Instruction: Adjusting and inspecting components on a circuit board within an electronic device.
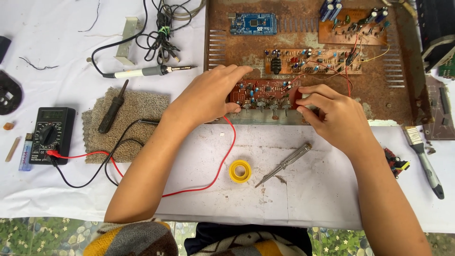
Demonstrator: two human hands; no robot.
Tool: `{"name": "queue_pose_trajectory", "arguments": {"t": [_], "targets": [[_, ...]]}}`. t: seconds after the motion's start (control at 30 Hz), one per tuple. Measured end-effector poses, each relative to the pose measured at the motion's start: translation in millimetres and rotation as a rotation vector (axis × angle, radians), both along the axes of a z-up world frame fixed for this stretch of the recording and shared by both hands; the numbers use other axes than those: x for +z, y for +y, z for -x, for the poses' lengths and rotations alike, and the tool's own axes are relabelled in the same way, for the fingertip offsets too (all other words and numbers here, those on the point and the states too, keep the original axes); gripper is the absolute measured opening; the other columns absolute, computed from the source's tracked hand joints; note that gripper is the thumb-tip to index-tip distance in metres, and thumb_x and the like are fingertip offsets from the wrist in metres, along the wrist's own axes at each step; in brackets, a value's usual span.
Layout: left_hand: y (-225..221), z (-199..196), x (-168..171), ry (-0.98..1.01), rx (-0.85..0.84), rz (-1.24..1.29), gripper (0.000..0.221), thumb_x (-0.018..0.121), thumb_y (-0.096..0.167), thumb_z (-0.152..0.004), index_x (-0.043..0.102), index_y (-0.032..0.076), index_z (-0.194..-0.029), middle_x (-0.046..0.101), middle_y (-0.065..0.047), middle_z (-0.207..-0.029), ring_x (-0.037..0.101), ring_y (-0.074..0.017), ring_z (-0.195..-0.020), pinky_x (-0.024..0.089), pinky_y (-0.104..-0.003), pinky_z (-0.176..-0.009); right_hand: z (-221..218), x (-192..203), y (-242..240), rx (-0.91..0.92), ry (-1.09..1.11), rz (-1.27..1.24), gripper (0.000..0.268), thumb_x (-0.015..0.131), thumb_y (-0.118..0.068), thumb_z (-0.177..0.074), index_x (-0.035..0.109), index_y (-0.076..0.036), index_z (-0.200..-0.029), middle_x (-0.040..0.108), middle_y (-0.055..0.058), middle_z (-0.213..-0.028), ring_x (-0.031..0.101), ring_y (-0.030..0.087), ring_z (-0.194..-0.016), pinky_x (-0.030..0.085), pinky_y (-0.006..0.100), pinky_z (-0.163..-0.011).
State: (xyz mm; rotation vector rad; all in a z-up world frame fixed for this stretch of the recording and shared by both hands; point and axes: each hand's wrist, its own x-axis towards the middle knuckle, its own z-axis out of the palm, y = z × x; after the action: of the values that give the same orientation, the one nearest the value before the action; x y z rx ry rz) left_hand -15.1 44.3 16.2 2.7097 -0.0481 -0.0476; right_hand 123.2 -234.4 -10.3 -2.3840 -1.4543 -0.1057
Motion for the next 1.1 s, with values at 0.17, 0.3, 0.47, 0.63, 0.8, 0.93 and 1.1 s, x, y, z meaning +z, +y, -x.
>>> {"name": "queue_pose_trajectory", "arguments": {"t": [0.17,0.3,0.47,0.63,0.8,0.93,1.1], "targets": [[1.6,2.0,4.1,0.038,-0.010,0.024,0.087,0.087,0.017,-0.078,0.040,0.006,-0.150,0.057,-0.015,-0.136,0.054,-0.0372,-0.125,0.048,-0.053,-0.090,2.4,2.0,-4.0,0.020,-0.036,-0.055,0.008,0.072,-0.019,-0.101,0.073,-0.019,-0.108,0.071,-0.008,-0.133,0.052,0.019,-0.049,0.046,0.036,-0.046],[3.4,7.4,19.4,0.089,-0.014,0.072,0.087,0.083,0.014,-0.079,0.037,0.008,-0.152,0.049,-0.022,-0.151,0.048,-0.0375,-0.136,0.042,-0.049,-0.103,4.2,15.8,-11.2,0.111,0.057,-0.120,0.010,0.070,-0.014,-0.099,0.074,-0.012,-0.109,0.071,0.002,-0.133,0.049,0.015,-0.045,0.046,0.030,-0.050],[8.0,18.5,33.0,0.003,0.016,0.121,0.074,0.067,0.004,-0.084,0.038,0.007,-0.153,0.049,-0.021,-0.149,0.048,-0.0347,-0.136,0.039,-0.045,-0.106,9.0,26.5,-23.2,0.308,0.096,-0.300,0.009,0.066,-0.005,-0.100,0.073,-0.001,-0.097,0.076,0.006,-0.097,0.073,0.019,-0.084,0.056,0.029,-0.071],[5.1,22.2,47.1,-0.265,-0.047,0.053,0.045,0.067,0.010,-0.096,0.052,0.001,-0.138,0.062,-0.016,-0.132,0.055,-0.0354,-0.124,0.045,-0.047,-0.100,12.5,25.8,-30.6,0.258,-0.088,-0.869,0.058,0.044,-0.016,-0.106,0.047,0.002,-0.051,0.052,0.017,-0.051,0.057,0.030,-0.046,0.039,0.034,-0.045],[4.7,23.1,53.0,-0.472,-0.031,-0.021,0.014,0.075,0.013,-0.097,0.065,0.006,-0.105,0.072,-0.008,-0.108,0.063,-0.0303,-0.107,0.046,-0.044,-0.086,-16.6,-13.4,-56.5,0.079,-0.120,-1.126,0.069,0.039,-0.021,-0.118,0.042,0.007,-0.056,0.037,0.018,-0.049,0.040,0.031,-0.046,0.030,0.041,-0.048],[3.3,27.5,57.6,-0.498,0.032,-0.082,0.032,0.079,0.028,-0.100,0.059,0.012,-0.080,0.069,0.001,-0.087,0.061,-0.0250,-0.093,0.040,-0.039,-0.083,-25.3,-21.1,-68.8,-0.030,0.013,-1.253,0.069,0.035,-0.035,-0.122,0.033,-0.001,-0.061,0.028,0.013,-0.052,0.030,0.025,-0.050,0.020,0.037,-0.054],[6.8,23.3,47.9,-0.410,-0.021,-0.092,0.030,0.080,0.037,-0.093,0.065,0.013,-0.087,0.072,-0.001,-0.103,0.063,-0.0260,-0.104,0.041,-0.044,-0.090,-34.7,-24.4,-77.3,-0.086,0.063,-1.310,0.072,0.031,-0.049,-0.118,0.025,-0.006,-0.061,0.020,0.008,-0.052,0.023,0.022,-0.052,0.015,0.036,-0.054]]}}
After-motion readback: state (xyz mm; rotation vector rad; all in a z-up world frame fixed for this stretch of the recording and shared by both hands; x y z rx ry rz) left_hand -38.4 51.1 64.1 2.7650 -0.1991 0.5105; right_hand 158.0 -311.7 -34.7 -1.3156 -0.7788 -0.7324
